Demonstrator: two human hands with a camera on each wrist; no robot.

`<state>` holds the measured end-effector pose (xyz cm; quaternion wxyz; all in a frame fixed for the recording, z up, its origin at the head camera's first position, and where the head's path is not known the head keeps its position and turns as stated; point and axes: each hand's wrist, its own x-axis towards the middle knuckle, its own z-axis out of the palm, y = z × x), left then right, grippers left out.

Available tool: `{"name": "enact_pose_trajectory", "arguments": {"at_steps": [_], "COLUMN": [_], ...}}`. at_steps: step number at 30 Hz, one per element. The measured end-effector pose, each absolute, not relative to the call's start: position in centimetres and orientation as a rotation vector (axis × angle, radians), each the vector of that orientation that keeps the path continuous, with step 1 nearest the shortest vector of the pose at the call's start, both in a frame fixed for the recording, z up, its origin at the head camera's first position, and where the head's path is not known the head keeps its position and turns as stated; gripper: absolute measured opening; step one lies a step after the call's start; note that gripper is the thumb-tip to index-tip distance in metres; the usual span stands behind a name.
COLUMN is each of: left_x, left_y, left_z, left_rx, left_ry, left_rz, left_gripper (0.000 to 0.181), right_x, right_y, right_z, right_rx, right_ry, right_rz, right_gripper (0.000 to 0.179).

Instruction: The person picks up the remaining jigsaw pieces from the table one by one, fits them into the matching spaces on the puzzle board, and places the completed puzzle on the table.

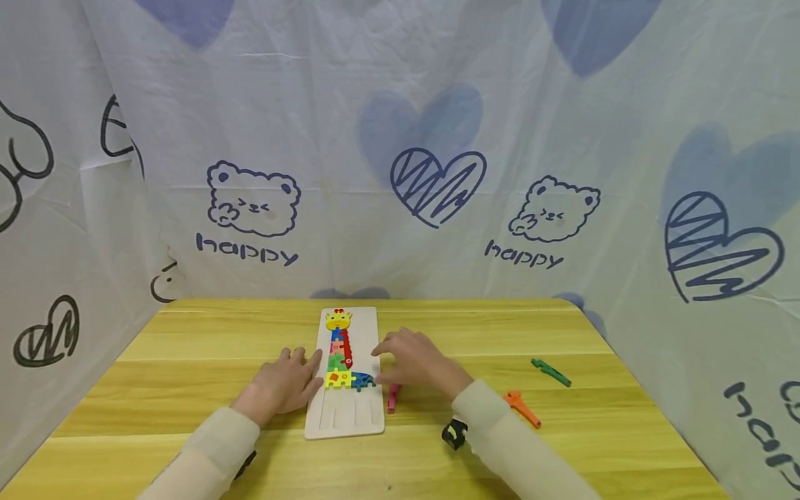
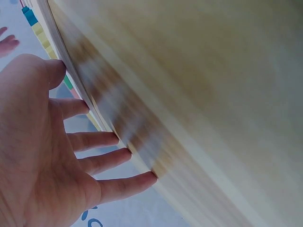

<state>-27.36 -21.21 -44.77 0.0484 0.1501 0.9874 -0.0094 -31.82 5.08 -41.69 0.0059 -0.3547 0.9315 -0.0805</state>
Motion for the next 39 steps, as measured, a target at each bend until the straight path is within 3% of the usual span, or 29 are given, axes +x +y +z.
{"name": "enact_pose_trajectory", "arguments": {"at_steps": [12, 39], "left_x": [-27.3, -27.2], "left_y": [-21.2, -21.1], "left_z": [-45.0, -44.8], "left_rx": [0.449, 0.466], "left_ry": [3.009, 3.019], "left_rz": [-0.017, -0.021], "left_gripper": [0.061, 0.06], "right_x": [-30.4, -29.5], "right_y": [7.2, 8.1], "right_z": [-42.6, -43.2], "right_rx": [-1.158, -1.198], "right_ry": [2.862, 2.883], "right_rz": [-0.085, -0.134], "right_gripper": [0.064, 0.052]}}
